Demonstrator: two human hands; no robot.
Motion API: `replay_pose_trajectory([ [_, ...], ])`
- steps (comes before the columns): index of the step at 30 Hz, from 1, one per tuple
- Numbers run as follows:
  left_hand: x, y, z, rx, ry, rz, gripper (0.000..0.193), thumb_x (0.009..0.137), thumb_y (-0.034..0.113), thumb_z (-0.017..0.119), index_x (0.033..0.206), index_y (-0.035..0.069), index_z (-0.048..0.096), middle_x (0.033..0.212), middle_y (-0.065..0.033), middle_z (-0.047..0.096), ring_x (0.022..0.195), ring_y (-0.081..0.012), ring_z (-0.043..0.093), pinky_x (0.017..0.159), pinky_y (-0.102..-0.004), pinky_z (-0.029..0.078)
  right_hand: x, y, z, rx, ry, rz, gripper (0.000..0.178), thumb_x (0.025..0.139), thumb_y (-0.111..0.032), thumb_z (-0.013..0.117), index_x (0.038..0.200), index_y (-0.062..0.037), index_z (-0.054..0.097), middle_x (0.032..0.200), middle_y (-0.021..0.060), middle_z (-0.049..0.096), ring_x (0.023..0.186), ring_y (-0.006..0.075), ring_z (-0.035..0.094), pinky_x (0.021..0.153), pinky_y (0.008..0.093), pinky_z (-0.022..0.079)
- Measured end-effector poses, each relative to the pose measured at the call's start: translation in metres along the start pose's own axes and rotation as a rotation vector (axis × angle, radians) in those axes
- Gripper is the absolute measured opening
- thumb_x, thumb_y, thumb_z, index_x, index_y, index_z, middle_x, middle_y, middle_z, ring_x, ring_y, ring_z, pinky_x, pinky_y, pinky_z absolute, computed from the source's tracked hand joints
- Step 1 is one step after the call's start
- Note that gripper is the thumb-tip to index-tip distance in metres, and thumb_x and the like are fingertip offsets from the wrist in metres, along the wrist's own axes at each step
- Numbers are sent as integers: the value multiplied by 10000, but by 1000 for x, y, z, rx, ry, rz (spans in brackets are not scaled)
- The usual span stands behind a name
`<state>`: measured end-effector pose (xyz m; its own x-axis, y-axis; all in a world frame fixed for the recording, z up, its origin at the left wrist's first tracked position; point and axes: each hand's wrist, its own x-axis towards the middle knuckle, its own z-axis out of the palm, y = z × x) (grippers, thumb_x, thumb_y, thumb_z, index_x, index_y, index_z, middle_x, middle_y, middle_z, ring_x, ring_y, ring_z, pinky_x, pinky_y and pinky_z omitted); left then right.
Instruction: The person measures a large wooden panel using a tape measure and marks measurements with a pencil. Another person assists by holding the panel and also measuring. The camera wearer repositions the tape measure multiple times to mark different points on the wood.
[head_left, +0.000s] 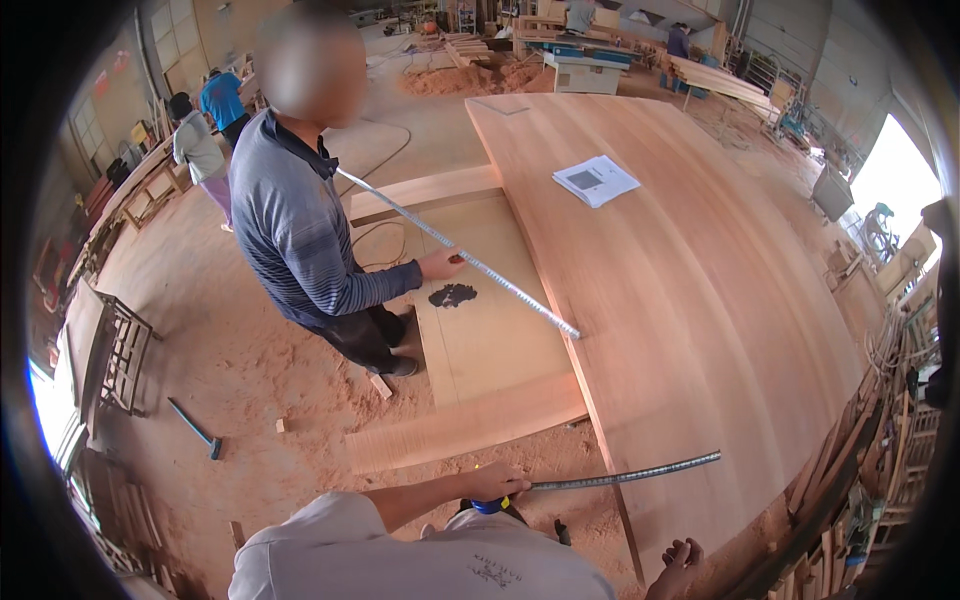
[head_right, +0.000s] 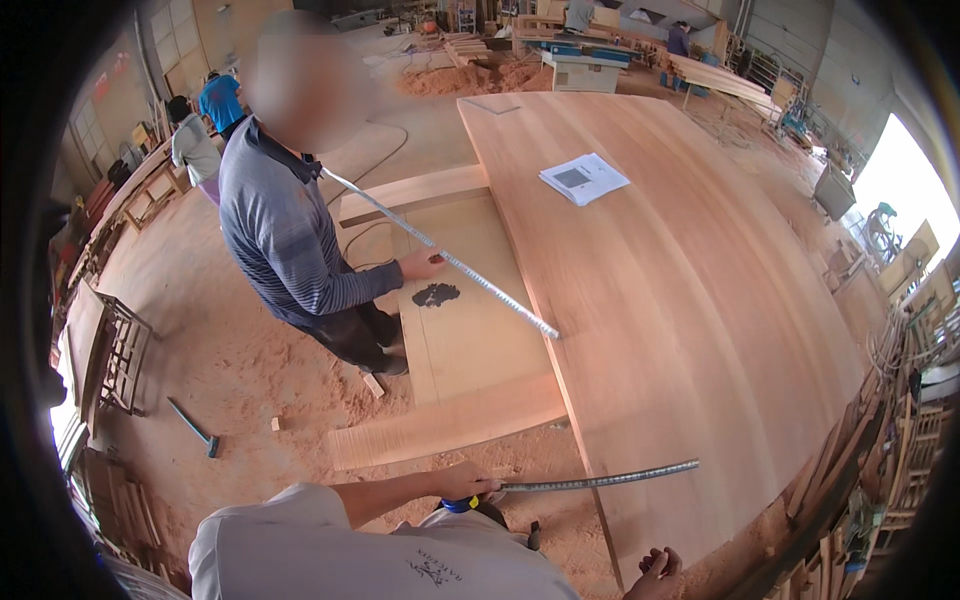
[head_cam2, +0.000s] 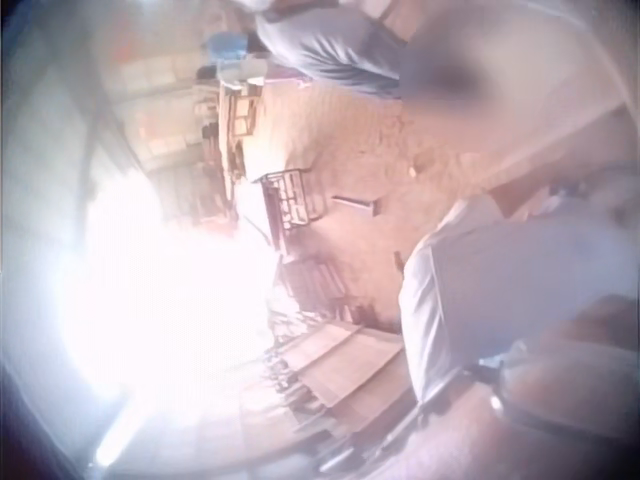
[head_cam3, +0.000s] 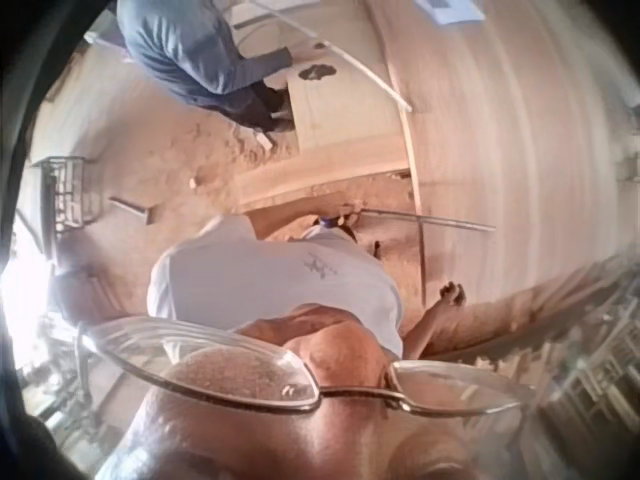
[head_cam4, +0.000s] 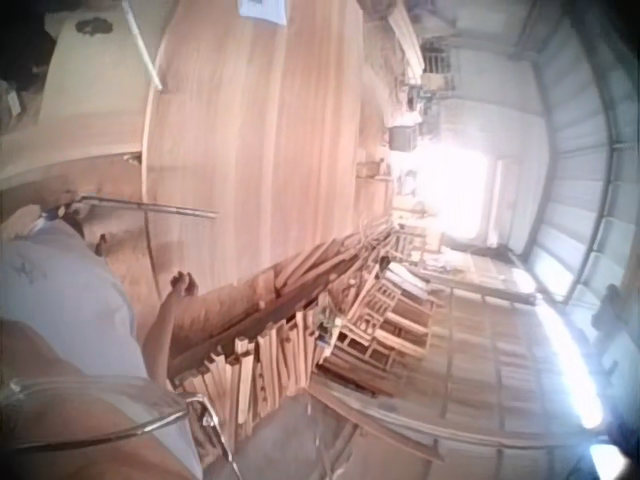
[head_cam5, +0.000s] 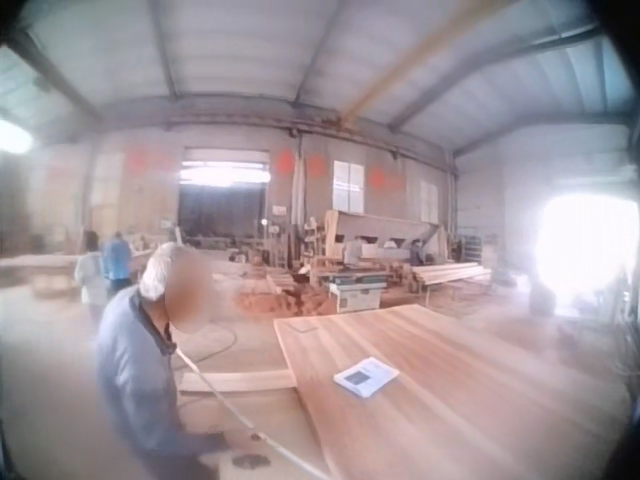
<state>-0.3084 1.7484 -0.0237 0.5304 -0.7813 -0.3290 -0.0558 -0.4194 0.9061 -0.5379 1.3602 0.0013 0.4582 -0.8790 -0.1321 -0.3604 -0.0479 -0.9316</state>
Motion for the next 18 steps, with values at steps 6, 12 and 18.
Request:
replay_pose_trajectory([
  [6, -4, -4, -9, 2, 15, 34, 485, 1028, 353, 437, 740, 39, 668, 747, -103, 680, 779, -266, 665, 766, -392, 498, -36, -104, 23, 243, -94, -43, 358, 1032, -308, 549, 1262, -36, 587, 1004, 140, 720, 888, 242, 665, 799, 355, 562],
  [12, -12, -20, -7, 37, 37, -8, 493, 1029, 374, 429, 776, 43, 693, 798, -156, 688, 830, -326, 668, 800, -414, 496, -38, -167, 66, 421, -257, -317, 343, 1068, -266, 453, 1295, -28, 549, 911, 97, 686, 667, 111, 578, 618, 226, 474],
  [18, -11, -43, -1, 74, 91, -81, 510, 1021, 423, 440, 833, 22, 693, 861, -218, 680, 851, -386, 650, 796, -461, 492, -60, -242, 87, 547, -475, -520, 366, 1042, -234, 475, 1329, -10, 513, 943, 103, 684, 786, 149, 610, 705, 293, 507],
])
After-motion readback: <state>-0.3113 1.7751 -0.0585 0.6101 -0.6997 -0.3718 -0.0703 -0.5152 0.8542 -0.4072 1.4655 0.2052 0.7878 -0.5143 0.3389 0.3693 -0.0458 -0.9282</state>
